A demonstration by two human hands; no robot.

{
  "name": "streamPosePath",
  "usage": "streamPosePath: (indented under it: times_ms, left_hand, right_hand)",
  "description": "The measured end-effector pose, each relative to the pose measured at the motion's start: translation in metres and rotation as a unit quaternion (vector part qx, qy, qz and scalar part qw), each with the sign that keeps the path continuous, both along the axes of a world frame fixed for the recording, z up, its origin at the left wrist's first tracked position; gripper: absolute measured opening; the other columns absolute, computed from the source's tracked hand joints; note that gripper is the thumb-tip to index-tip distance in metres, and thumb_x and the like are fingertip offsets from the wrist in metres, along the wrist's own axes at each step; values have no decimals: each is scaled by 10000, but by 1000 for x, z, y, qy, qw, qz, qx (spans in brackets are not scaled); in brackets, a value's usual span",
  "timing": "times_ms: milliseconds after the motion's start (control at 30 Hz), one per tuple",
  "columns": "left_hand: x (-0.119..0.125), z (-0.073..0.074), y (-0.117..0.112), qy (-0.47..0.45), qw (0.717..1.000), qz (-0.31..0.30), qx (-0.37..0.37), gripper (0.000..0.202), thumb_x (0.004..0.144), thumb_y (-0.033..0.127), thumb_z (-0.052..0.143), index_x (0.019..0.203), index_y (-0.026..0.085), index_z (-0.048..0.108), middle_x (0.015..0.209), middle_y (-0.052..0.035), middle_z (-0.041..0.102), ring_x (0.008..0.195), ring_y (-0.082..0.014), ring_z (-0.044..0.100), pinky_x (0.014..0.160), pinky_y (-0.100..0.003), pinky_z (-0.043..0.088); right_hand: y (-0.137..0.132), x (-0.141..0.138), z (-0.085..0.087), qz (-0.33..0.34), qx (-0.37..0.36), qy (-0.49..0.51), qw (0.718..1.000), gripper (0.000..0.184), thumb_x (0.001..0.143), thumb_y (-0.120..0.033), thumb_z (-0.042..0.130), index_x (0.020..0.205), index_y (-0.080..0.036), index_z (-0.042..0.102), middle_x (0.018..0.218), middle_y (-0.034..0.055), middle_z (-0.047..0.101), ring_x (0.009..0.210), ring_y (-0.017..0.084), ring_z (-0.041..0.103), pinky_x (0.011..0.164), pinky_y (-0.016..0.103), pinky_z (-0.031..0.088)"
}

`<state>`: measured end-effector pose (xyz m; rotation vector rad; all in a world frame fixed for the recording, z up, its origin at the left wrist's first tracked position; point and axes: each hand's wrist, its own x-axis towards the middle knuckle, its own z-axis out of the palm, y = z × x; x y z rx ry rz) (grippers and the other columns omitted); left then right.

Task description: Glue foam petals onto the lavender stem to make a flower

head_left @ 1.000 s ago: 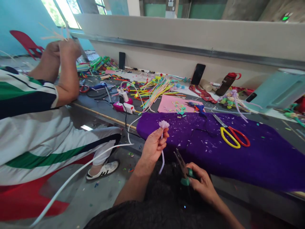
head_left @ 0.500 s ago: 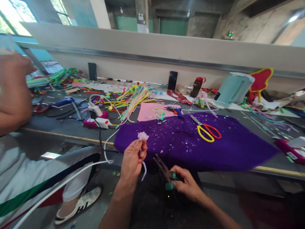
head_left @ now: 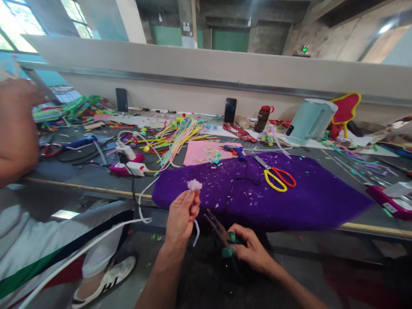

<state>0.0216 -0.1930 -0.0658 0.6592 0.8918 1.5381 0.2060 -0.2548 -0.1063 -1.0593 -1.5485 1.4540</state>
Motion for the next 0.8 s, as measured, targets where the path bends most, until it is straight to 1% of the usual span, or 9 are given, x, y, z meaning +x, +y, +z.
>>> streamPosePath:
  times_ms: [100,167,267,367,500,567,700,800]
  left_hand:
    - [3,-2,-1,5,1000,-21,-17,212,672,269,701,793,98,662,599,0,585,413,-25,436,328,-117,259]
    - [4,-2,-2,-6,999,-31,-28,228,676,264,699,826,96,668,628,-19,614,456,-47,491,360,-129,321]
    - [3,-1,-4,-17,998,-42,-41,239,654,249,715,829,93,669,637,-37,642,489,-77,547,399,-153,382]
    - [2,-1,-5,-16,998,-46,-38,219,641,248,725,786,99,657,630,-42,654,482,-93,571,409,-166,401]
    - [2,-2,-6,-24,997,-61,-34,214,641,269,727,750,112,630,618,-26,649,448,-86,558,388,-167,395]
    - [4,-2,-7,-25,997,-64,-28,204,660,278,715,744,117,621,639,-25,652,474,-86,570,402,-164,406]
    - [10,-2,-12,-24,998,-60,-25,198,713,302,675,789,128,619,706,-36,668,602,-117,626,484,-176,458]
    - [16,-2,-15,-57,995,-70,-40,213,719,312,665,826,135,616,674,-23,654,564,-113,611,467,-186,451]
  right_hand:
    - [-1,1,0,3,-6,5,1000,131,676,-274,571,668,-180,481,606,-50,410,570,97,357,524,196,307]
    - [-2,2,0,10,-14,9,1000,138,691,-283,573,676,-179,484,613,-47,411,573,98,359,526,199,308]
    - [-3,2,0,21,-21,13,999,144,704,-293,574,687,-178,488,619,-44,413,576,101,362,529,202,308]
    - [-4,2,-2,22,-25,13,999,158,712,-305,576,686,-180,483,616,-46,404,572,101,357,529,202,309]
    - [-5,3,-5,19,-31,2,999,142,730,-284,571,695,-180,481,626,-45,399,589,104,356,543,203,316]
    - [-4,2,-6,19,-28,-6,999,137,732,-270,575,691,-180,479,633,-43,403,602,107,359,551,203,317]
    - [-1,-2,-8,21,-3,-37,999,161,755,-271,562,665,-178,466,623,-45,391,602,106,348,548,202,303]
    - [1,-3,-11,32,3,-51,998,187,771,-308,556,668,-177,471,618,-49,382,588,101,340,538,201,298]
